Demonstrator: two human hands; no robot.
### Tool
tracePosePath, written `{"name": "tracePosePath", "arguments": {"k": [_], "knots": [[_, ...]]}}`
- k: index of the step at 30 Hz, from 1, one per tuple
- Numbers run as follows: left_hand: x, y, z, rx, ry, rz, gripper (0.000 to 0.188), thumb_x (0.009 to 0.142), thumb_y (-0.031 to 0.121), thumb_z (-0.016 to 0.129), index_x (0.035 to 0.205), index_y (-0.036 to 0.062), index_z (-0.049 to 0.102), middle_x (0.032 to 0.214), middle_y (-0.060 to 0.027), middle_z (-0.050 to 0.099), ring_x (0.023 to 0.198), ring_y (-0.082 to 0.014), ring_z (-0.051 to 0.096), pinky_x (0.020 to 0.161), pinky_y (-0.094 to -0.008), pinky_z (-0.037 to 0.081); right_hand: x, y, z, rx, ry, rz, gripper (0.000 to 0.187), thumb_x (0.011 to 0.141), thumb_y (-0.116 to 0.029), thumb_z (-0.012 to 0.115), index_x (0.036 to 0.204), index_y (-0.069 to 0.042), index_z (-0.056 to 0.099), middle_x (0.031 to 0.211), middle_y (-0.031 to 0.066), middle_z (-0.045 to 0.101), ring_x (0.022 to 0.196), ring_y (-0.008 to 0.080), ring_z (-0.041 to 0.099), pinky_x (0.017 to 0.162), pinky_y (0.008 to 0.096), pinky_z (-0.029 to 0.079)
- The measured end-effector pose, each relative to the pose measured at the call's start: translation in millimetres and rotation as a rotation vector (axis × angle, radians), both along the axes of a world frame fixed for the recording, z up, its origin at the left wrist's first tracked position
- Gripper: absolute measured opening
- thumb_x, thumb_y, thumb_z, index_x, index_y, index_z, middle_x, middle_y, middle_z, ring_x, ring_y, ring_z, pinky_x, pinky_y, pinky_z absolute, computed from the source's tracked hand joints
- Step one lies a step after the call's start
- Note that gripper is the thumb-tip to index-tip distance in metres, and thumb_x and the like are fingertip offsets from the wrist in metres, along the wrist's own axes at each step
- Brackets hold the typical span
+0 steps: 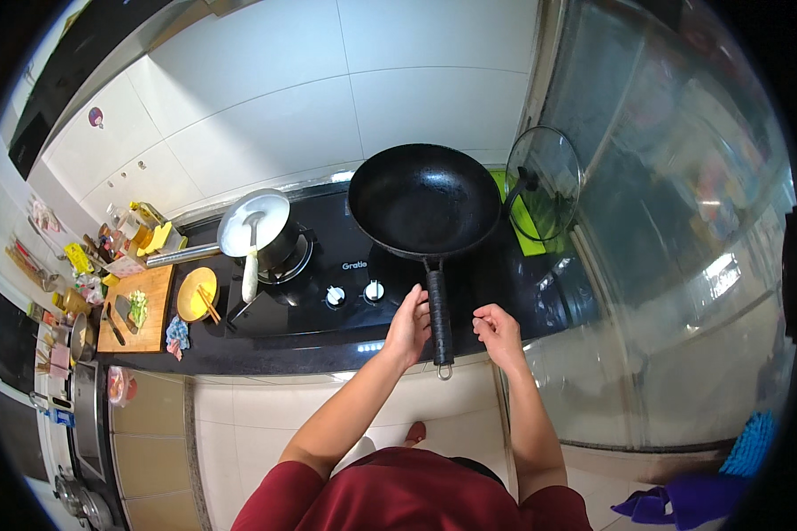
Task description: The person washes a black wok in the sink using a steel wool scrubber and running water. They then retrieve two green peppers from the refrigerator and wash them under the tap.
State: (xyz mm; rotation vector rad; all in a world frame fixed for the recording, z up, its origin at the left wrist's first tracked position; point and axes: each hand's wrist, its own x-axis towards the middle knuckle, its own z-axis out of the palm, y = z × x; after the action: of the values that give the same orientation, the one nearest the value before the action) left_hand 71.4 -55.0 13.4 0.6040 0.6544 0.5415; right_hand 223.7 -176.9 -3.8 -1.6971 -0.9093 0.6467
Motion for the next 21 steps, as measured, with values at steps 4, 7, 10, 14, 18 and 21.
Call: {"name": "tracePosePath", "arguments": {"k": [4,7,10,14,18,21], "knots": [[-32,-21,-28,-0.071,0.087,0.020,0.048,0.094,0.049,0.044,0.107,0.0031,0.053,0.093,-0.0089,0.060,0.084,-0.0197,0.057,0.076,-0.0340,0.045,-13,-28,-9,-0.011,-0.017,-0.070,0.013,0.084,-0.008,0.062,0.095,-0.002,0.061,0.072,0.0046,0.062,0.063,0.0103,0.057,0.060,0.0253,0.048],[-51,-48,-48,-0.080,0.129,-0.084,0.048,0.094,0.047,0.043,0.107,0.0026,0.053,0.091,-0.0089,0.060,0.082,-0.0193,0.058,0.075,-0.0328,0.046,-21,-56,-22,0.037,-0.094,-0.168,0.013,0.084,-0.008,0.063,0.095,-0.002,0.061,0.073,0.0062,0.064,0.066,0.0121,0.059,0.063,0.0265,0.048],[-71,-81,-64,-0.066,0.193,-0.227,0.045,0.096,0.045,0.040,0.107,0.0036,0.054,0.088,-0.0080,0.059,0.081,-0.0193,0.058,0.076,-0.0330,0.047,-49,-88,-22,-0.084,-0.182,-0.240,0.020,0.083,-0.016,0.063,0.099,-0.003,0.061,0.085,0.0133,0.068,0.076,0.0203,0.066,0.069,0.0317,0.050],[-91,-128,-82,-0.051,0.211,-0.416,0.040,0.097,0.041,0.040,0.106,0.0048,0.055,0.088,-0.0066,0.059,0.080,-0.0174,0.059,0.074,-0.0304,0.048,-96,-145,-5,-0.073,-0.273,-0.362,0.020,0.084,-0.013,0.063,0.099,0.000,0.059,0.083,0.0128,0.067,0.074,0.0188,0.064,0.069,0.0300,0.050],[-90,-192,-76,-0.028,0.206,-0.598,0.038,0.097,0.039,0.041,0.105,0.0049,0.056,0.087,-0.0050,0.059,0.078,-0.0154,0.059,0.071,-0.0287,0.048,-122,-222,25,-0.018,-0.514,-0.620,0.020,0.083,-0.012,0.063,0.100,0.000,0.059,0.089,0.0129,0.064,0.076,0.0229,0.062,0.069,0.0322,0.049],[-83,-225,-58,0.071,0.160,-0.684,0.033,0.098,0.034,0.042,0.105,0.0056,0.057,0.085,-0.0034,0.059,0.076,-0.0131,0.058,0.070,-0.0270,0.048,-128,-276,68,-0.030,-0.714,-0.854,0.023,0.082,-0.010,0.064,0.103,-0.002,0.058,0.093,0.0114,0.061,0.080,0.0215,0.059,0.069,0.0313,0.047]]}}
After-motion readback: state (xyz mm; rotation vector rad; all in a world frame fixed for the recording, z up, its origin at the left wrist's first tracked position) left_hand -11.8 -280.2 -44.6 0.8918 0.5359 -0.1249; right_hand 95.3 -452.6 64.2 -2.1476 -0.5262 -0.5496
